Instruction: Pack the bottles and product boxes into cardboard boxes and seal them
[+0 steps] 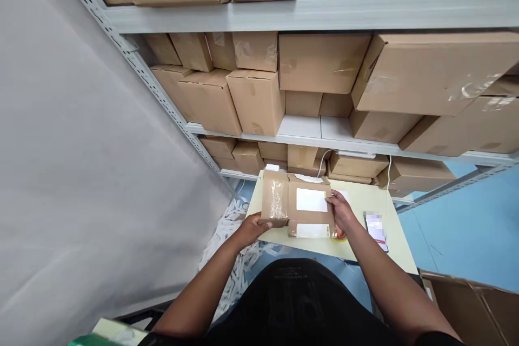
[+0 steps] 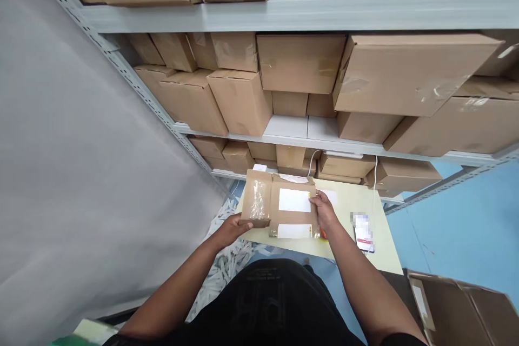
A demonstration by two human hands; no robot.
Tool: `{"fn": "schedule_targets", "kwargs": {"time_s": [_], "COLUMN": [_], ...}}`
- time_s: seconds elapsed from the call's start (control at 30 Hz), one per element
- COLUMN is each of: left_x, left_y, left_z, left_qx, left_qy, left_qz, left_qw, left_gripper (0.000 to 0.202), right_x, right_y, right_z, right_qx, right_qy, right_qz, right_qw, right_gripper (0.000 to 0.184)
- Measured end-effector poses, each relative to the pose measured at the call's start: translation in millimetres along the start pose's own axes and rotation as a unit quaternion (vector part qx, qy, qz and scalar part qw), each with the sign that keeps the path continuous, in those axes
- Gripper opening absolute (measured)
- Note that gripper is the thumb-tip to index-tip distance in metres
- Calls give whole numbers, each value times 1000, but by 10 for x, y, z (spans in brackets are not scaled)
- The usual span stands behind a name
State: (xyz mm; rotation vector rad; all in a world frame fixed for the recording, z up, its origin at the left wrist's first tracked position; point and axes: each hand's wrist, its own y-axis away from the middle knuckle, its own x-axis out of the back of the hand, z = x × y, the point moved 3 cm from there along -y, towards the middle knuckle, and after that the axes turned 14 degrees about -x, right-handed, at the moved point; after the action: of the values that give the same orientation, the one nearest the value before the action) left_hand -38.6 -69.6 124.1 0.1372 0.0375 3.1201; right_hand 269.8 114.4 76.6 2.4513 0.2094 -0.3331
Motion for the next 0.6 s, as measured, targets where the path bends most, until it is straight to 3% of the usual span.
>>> {"fn": "schedule_targets", "kwargs": {"time_s": [0.1,0.23,0.3,0.43,0.6], "left_x": [-56,-103,-135,-136,0], "left_y": [-153,-365,-450,-529,-520], "left_z": [2,122,177,186,21], "left_qx": [13,-46,-67,-66,-82], "left_qy": [-21,17,22,10,53], "left_qz": [22,179,211,202,147], "left_qw": [999,983,975,977,984], "left_gripper": [61,75,73,68,75], "right_x": [37,2,-36,-93,-168], "right_y": [-39,8,63,176,256], "right_z": [-155,-305,-332,-278,-117], "right_qx": [15,70,88,98,138], "right_qy": [2,55,85,114,97], "right_qz": [-20,-34,-32,-15,-9], "right_qw": [1000,995,992,988,986], "right_gripper": [30,27,27,33,39]}}
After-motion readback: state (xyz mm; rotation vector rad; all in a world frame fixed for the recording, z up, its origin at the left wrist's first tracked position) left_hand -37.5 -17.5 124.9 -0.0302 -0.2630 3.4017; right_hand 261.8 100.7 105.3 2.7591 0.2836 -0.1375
